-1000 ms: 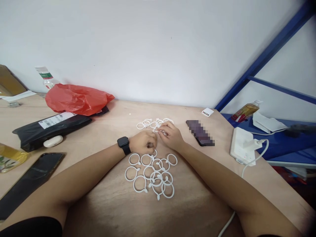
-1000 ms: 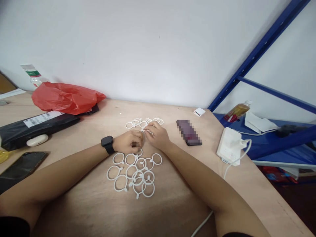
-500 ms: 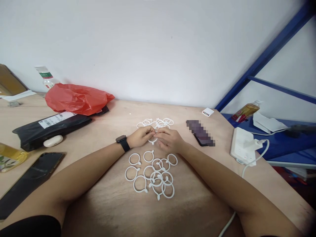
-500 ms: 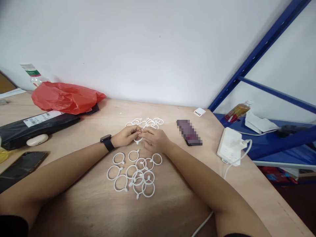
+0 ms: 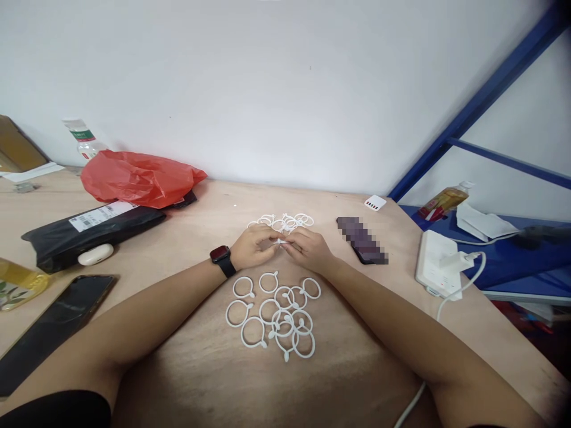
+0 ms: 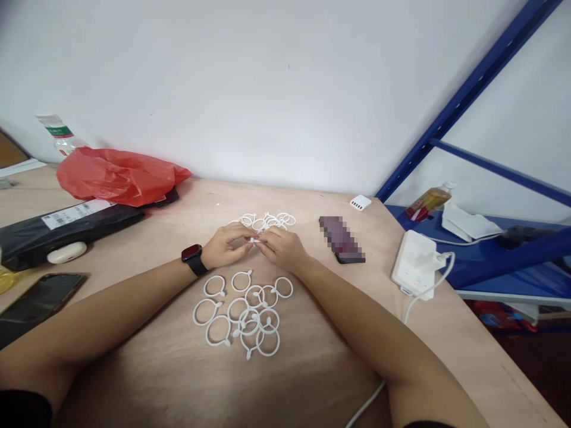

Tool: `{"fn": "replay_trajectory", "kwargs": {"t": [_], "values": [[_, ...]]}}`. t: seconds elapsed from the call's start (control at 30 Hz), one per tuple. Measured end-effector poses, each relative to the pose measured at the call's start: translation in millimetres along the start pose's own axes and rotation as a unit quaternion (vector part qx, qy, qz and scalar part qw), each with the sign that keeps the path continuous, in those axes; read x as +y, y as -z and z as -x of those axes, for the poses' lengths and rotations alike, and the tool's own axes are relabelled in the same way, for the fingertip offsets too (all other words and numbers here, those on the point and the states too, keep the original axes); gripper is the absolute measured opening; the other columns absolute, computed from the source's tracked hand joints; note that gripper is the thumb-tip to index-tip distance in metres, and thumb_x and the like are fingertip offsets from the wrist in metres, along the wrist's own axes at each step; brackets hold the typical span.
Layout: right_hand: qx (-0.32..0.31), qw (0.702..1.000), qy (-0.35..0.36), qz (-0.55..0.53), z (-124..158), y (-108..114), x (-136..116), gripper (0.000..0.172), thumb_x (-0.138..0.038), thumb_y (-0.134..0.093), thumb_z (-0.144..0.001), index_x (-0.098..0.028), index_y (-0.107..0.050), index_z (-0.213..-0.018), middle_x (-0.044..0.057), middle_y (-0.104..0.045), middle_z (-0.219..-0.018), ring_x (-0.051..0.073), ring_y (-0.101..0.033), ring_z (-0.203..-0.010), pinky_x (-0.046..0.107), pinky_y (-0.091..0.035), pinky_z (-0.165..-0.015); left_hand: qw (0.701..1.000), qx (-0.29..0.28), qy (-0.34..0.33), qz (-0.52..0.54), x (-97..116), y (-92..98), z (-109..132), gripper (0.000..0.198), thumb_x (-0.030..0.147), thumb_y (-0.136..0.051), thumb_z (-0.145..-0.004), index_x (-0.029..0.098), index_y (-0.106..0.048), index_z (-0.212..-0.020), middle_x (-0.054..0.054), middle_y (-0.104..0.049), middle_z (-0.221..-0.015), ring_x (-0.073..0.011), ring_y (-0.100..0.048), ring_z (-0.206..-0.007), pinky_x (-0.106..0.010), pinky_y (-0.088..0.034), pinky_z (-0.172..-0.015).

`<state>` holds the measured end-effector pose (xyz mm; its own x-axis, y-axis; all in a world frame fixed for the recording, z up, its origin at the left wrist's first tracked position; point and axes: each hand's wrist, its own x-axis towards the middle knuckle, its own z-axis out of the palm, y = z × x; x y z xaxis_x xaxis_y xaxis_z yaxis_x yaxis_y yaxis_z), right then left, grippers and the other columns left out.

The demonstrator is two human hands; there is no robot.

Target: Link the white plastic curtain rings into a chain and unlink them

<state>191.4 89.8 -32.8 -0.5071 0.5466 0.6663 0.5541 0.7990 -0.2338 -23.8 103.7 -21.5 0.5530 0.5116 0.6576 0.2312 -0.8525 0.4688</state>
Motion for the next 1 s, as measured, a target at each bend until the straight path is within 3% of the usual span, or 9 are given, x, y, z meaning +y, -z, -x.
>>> {"fn": "replay_trajectory", "kwargs": {"t": [0.3, 0.83, 1.0], "values": [[-0.02, 1.0, 0.005, -0.012, -0.7, 0.1, -2.5, 0.014, -0.028, -0.054, -0.094, -0.022, -0.065, -0.09, 0.005, -0.068, -0.083, 0.016, -0.063, -0.077, 0.027, -0.048, -0.068, 1.0, 0.019, -0.02, 0.014, 0.9, -2.0, -0.9, 0.02, 0.016, -0.058, -0.08, 0.018, -0.071, -0.096, -0.005, -0.071, -0.08, -0.0149, -0.065, -0.075, -0.029, -0.052, -0.074], [0.003, 0.999, 0.034, -0.005, -1.5, -2.6, -2.8, 0.015, -0.032, -0.059, -0.092, -0.02, -0.066, -0.085, 0.002, -0.063, -0.07, 0.013, -0.057, -0.062, 0.025, -0.041, -0.058, 1.0, 0.016, -0.014, -0.005, 1.7, -2.6, -2.2, 0.021, 0.012, -0.053, -0.075, 0.017, -0.069, -0.087, -0.004, -0.072, -0.079, -0.0156, -0.064, -0.074, -0.029, -0.052, -0.073], [-0.011, 0.999, 0.042, -0.003, -1.7, -3.9, -6.3, 0.017, -0.032, -0.058, -0.093, -0.019, -0.065, -0.082, 0.002, -0.063, -0.069, 0.013, -0.058, -0.063, 0.024, -0.042, -0.058, 1.0, -0.006, -0.012, 0.003, 1.5, -2.5, -4.6, 0.017, 0.014, -0.05, -0.077, 0.018, -0.066, -0.079, -0.004, -0.071, -0.076, -0.0163, -0.063, -0.074, -0.031, -0.051, -0.074]]}}
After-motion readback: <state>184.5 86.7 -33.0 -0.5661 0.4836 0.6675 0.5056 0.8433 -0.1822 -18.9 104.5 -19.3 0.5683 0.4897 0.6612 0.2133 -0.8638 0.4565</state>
